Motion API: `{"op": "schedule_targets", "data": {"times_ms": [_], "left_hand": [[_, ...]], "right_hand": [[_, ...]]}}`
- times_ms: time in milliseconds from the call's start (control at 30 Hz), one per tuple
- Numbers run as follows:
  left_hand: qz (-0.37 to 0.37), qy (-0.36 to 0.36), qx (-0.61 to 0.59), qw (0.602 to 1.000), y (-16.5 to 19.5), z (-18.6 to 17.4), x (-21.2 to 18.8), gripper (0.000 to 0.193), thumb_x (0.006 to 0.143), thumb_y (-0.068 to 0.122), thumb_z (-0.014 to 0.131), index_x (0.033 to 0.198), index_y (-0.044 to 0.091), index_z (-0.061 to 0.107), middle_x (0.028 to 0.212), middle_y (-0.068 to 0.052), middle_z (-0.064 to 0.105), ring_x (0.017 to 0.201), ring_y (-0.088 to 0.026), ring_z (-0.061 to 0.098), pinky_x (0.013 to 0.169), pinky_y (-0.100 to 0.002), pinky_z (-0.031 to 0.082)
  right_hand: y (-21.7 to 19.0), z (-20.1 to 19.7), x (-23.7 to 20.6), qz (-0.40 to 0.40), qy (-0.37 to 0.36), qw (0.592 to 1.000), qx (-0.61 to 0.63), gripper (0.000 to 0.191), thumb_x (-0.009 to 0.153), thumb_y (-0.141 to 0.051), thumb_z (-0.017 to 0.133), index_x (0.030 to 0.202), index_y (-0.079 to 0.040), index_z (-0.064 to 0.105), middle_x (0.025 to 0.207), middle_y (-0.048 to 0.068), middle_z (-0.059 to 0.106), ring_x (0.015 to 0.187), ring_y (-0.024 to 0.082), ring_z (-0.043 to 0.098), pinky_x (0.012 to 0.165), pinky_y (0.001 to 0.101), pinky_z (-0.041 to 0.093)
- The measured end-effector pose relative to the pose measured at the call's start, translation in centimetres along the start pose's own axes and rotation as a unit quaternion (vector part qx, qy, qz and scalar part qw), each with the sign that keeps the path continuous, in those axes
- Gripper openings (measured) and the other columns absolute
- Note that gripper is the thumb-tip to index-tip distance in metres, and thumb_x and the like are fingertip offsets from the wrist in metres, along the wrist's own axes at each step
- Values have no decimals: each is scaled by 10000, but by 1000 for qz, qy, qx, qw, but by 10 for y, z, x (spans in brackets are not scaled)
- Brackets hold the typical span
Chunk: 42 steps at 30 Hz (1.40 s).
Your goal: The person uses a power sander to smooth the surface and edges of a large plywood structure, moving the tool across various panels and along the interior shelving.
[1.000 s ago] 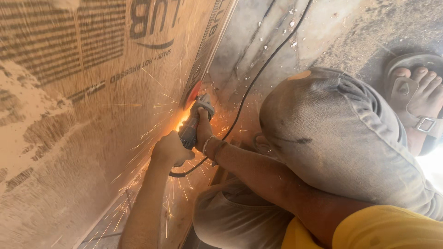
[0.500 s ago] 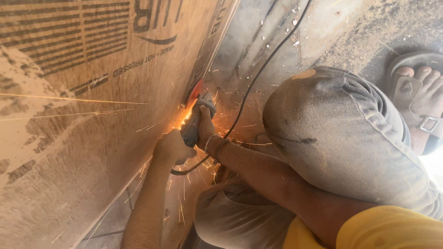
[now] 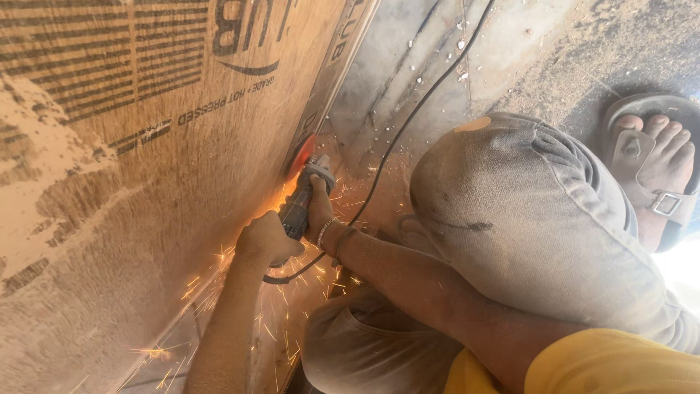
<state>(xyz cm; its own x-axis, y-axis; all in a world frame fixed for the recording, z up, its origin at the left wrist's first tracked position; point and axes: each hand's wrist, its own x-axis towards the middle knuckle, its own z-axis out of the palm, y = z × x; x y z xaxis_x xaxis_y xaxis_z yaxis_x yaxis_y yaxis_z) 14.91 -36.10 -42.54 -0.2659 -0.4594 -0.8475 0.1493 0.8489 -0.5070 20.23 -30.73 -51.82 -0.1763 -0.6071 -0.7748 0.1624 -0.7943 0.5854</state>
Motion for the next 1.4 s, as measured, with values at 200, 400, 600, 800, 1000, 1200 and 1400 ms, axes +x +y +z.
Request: {"op": "schedule_targets", "data": {"times_ms": [200,400,600,800,1000,1200,1400], "left_hand": [[-9,-9,-21,1000,-15,23,8,566,680,288,857,1156,24,699,1166,-216,732,1106,-356,708,919,-441,568],[33,60,-29,997,-14,23,5,552,665,244,851,1131,-4,691,1162,-248,702,1132,-383,671,938,-439,549],[29,-3,20,999,5,-4,14,533,656,254,844,1111,15,705,1110,-210,747,1085,-349,719,929,-422,575],[21,17,-26,999,-3,7,2,535,660,253,830,1116,23,669,1057,-211,751,1037,-356,728,886,-435,575],[38,40,-32,998,-2,7,3,534,648,216,854,1113,35,667,1102,-212,732,1078,-356,706,901,-435,570],[62,51,-45,996,21,-25,-3,668,620,303,921,1161,42,630,1172,-203,714,1135,-346,684,963,-438,545],[85,61,-46,993,51,-54,-8,695,625,307,919,1192,52,608,1194,-190,702,1150,-346,671,985,-441,536]], "right_hand": [[11,-10,4,14,-42,999,-23,607,889,-626,605,1189,-98,605,969,86,675,837,260,670,809,458,577],[10,-12,9,-40,-19,999,-6,531,899,-576,598,1143,-104,608,938,118,658,820,298,668,822,496,576],[-7,-3,15,-30,-48,998,5,541,894,-587,558,1151,-115,625,940,95,684,800,274,695,796,456,589],[4,-8,14,-36,-32,999,18,546,913,-592,596,1185,-119,626,977,80,679,843,249,687,823,433,584],[-1,-11,18,-60,-29,998,-12,531,912,-555,616,1178,-96,608,958,95,661,824,261,681,778,464,594],[-30,-1,22,-116,-31,993,-21,583,876,-549,613,1119,-19,619,866,139,682,752,310,687,689,459,605],[-68,14,13,-161,-23,987,-7,548,860,-516,666,1126,-38,628,884,98,684,733,265,681,686,446,597]]}}
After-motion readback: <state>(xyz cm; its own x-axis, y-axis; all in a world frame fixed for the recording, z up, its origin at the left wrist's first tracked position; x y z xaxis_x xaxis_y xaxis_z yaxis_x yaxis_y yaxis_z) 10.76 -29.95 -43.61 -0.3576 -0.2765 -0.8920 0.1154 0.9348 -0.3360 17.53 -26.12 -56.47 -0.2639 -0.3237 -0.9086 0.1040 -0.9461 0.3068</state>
